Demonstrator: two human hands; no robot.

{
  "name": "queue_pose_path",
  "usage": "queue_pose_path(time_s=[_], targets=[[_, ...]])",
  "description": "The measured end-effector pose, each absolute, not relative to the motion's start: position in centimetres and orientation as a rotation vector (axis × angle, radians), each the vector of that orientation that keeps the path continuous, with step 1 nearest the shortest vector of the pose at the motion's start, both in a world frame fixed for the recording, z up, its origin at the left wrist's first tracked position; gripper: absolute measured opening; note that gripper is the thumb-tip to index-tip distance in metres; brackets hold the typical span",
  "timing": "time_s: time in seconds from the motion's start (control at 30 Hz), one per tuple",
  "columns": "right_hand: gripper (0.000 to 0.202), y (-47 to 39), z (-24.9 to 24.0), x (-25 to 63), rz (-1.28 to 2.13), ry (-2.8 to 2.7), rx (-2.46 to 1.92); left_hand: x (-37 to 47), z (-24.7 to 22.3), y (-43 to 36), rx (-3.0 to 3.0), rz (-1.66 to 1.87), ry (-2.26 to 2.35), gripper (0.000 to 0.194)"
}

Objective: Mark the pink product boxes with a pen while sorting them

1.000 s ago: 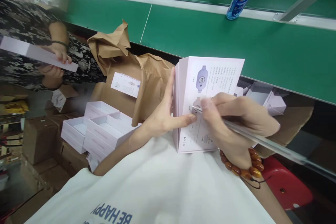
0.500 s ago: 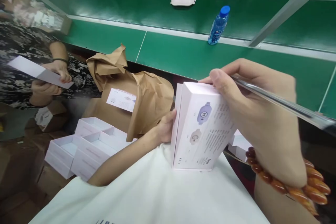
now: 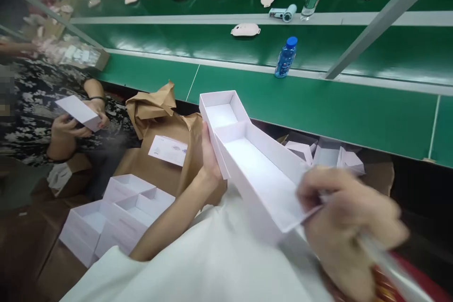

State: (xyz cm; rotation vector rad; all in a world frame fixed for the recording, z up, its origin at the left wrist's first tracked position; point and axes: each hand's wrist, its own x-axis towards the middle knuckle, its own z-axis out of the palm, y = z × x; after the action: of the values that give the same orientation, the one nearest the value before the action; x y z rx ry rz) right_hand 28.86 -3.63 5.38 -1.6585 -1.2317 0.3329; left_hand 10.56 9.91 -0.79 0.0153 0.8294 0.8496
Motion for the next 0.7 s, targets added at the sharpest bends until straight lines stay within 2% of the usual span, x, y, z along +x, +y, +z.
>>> queue_pose_path(time_s=[0.07, 0.1, 0.23, 0.3, 0.37, 0.43, 0.47, 0.6, 0.7], targets=[[0.073, -2.1, 3.5, 25.7, 0.034, -1.137, -1.352, 10.7, -0.7, 9.2, 0.016, 0.812, 0.824, 0.087], [0.071, -1.2, 2.5, 24.5, 0.010, -1.083, -1.312, 10.8, -0.6, 8.6, 0.013, 0.796, 0.827, 0.088], [0.074, 1.8, -0.7, 22.3, 0.107, -0.973, -1.309, 10.7, -0.2, 7.2, -0.007, 0.762, 0.900, 0.095], [0.071, 2.5, -1.5, 22.5, 0.209, -0.966, -1.348, 10.4, -0.1, 7.6, 0.015, 0.773, 0.976, 0.093], [0.056, 2.8, -2.1, 23.2, 0.313, -0.930, -1.397, 10.2, 0.0, 8.7, 0.094, 0.825, 1.053, 0.085], [0.029, 3.0, -2.6, 24.7, 0.429, -0.858, -1.438, 10.4, -0.1, 9.8, 0.215, 0.887, 1.088, 0.079], [0.022, 3.0, -2.9, 25.7, 0.514, -0.826, -1.457, 10.6, -0.1, 10.1, 0.279, 0.901, 1.081, 0.077], [0.045, 1.0, -4.9, 30.5, 0.871, -0.983, -1.647, 12.7, -0.9, 10.0, 0.430, 0.667, 1.031, 0.075], [0.057, -2.7, -6.7, 34.1, 0.785, -1.063, -1.855, 14.1, -1.9, 9.2, 0.605, 0.455, 0.988, 0.069]])
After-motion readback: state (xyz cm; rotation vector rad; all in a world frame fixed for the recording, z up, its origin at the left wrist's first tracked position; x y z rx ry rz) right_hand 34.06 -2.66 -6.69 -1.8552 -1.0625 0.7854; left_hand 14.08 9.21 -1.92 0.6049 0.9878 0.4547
